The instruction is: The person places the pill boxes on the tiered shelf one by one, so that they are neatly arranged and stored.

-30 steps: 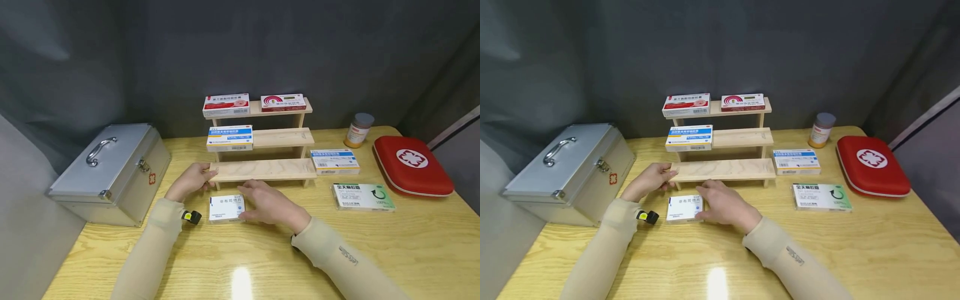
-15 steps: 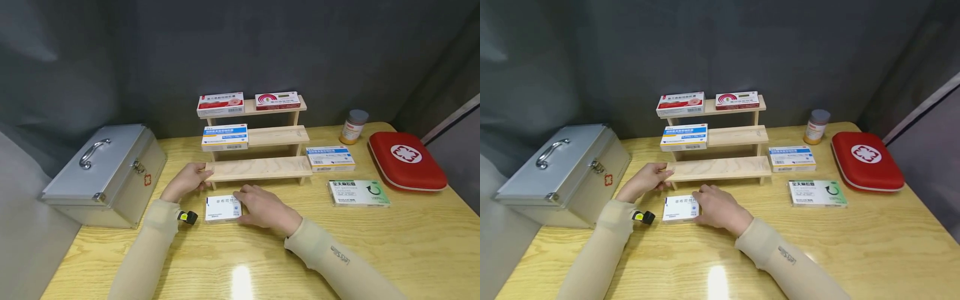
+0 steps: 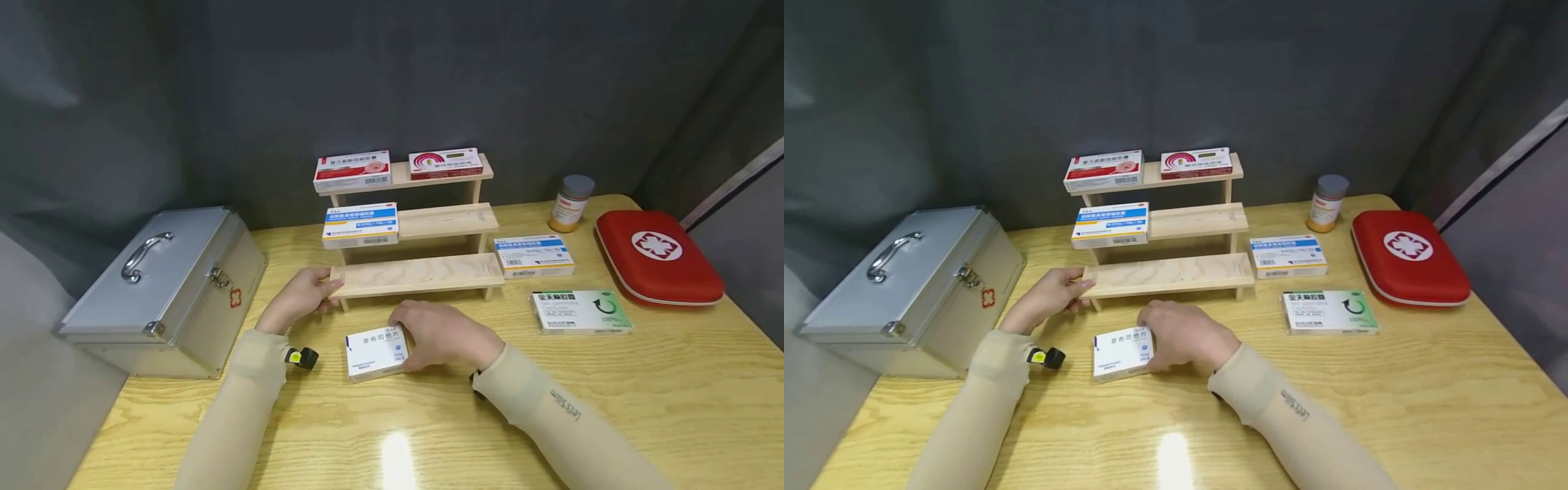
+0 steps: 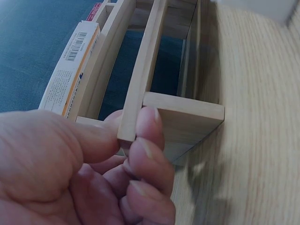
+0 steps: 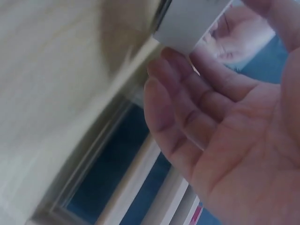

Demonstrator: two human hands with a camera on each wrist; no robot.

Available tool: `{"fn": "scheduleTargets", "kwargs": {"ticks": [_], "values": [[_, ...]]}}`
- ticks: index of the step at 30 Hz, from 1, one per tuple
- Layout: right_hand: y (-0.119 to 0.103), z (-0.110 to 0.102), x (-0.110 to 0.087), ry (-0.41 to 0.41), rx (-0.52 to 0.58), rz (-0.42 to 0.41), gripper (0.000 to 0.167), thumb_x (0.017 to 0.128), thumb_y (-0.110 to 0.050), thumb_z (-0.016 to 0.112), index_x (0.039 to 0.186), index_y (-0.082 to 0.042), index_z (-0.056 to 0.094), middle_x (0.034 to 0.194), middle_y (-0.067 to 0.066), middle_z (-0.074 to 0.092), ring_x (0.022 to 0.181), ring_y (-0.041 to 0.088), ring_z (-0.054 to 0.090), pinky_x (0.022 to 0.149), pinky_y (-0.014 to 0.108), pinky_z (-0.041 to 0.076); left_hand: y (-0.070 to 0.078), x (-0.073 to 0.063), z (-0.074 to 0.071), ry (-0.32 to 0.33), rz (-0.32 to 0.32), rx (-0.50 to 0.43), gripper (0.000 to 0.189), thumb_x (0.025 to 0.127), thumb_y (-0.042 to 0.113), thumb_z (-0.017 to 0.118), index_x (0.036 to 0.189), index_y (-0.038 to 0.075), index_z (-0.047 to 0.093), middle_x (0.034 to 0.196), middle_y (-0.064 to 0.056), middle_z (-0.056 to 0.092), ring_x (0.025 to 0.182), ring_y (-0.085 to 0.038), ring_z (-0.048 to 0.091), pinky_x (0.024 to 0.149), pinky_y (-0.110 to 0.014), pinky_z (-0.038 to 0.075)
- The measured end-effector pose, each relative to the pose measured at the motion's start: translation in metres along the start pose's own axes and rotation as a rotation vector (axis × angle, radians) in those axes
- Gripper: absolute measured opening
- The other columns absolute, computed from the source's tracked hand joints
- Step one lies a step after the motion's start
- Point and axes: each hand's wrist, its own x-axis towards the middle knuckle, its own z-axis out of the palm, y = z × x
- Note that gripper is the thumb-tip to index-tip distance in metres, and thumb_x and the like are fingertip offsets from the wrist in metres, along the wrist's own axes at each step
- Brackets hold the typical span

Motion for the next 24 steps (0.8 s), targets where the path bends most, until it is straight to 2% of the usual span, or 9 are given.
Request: {"fn": "scheduleTargets", "kwargs": {"ticks": [5, 11, 15, 21, 24], "values": [[0.014, -0.015, -0.007, -0.042, 0.035, 0.021, 0.068, 0.071, -0.035, 0.089, 0.128, -0.012, 0.061, 0.114, -0.004, 0.059, 0.094, 0.014, 0.052, 0.087, 0.034, 0.046, 0.000, -0.001, 0.000, -0.003, 0.004, -0.009, 0.027, 0.105, 0.028, 0.051, 0.110, 0.004, 0.062, 0.083, -0.011, 0.066, 0.062, -0.019, 0.052, 0.061, -0.033, 0.042], [0.037, -0.036, -0.021, -0.019, 0.100, -0.002, 0.069, 0.072, -0.034, 0.089, 0.129, -0.009, 0.060, 0.112, -0.002, 0.060, 0.095, 0.018, 0.055, 0.083, 0.034, 0.047, 0.001, -0.002, 0.000, -0.009, 0.009, -0.013, 0.027, 0.105, 0.027, 0.051, 0.113, 0.002, 0.061, 0.083, -0.011, 0.066, 0.062, -0.019, 0.051, 0.060, -0.033, 0.042], [0.053, -0.052, -0.030, 0.054, 0.141, 0.001, 0.067, 0.072, -0.032, 0.089, 0.128, -0.011, 0.060, 0.108, -0.002, 0.061, 0.097, 0.021, 0.057, 0.083, 0.035, 0.048, 0.002, -0.002, 0.000, -0.014, 0.017, -0.006, 0.027, 0.105, 0.027, 0.051, 0.110, 0.002, 0.061, 0.083, -0.011, 0.066, 0.062, -0.019, 0.051, 0.060, -0.032, 0.041], [0.076, -0.076, -0.044, 0.214, 0.181, 0.059, 0.066, 0.072, -0.030, 0.089, 0.129, -0.011, 0.060, 0.110, 0.005, 0.062, 0.097, 0.024, 0.055, 0.075, 0.037, 0.048, 0.001, -0.002, -0.001, -0.017, 0.009, -0.005, 0.039, 0.105, 0.026, 0.051, 0.136, 0.002, 0.054, 0.085, -0.011, 0.066, 0.063, -0.020, 0.052, 0.062, -0.033, 0.043], [0.085, -0.086, -0.050, 0.317, 0.194, 0.099, 0.066, 0.074, -0.028, 0.088, 0.131, -0.012, 0.060, 0.112, 0.007, 0.061, 0.097, 0.025, 0.055, 0.075, 0.038, 0.046, 0.000, -0.002, -0.002, -0.021, 0.006, -0.004, 0.043, 0.105, 0.027, 0.050, 0.140, 0.001, 0.050, 0.086, -0.012, 0.066, 0.063, -0.020, 0.052, 0.062, -0.033, 0.043]]}}
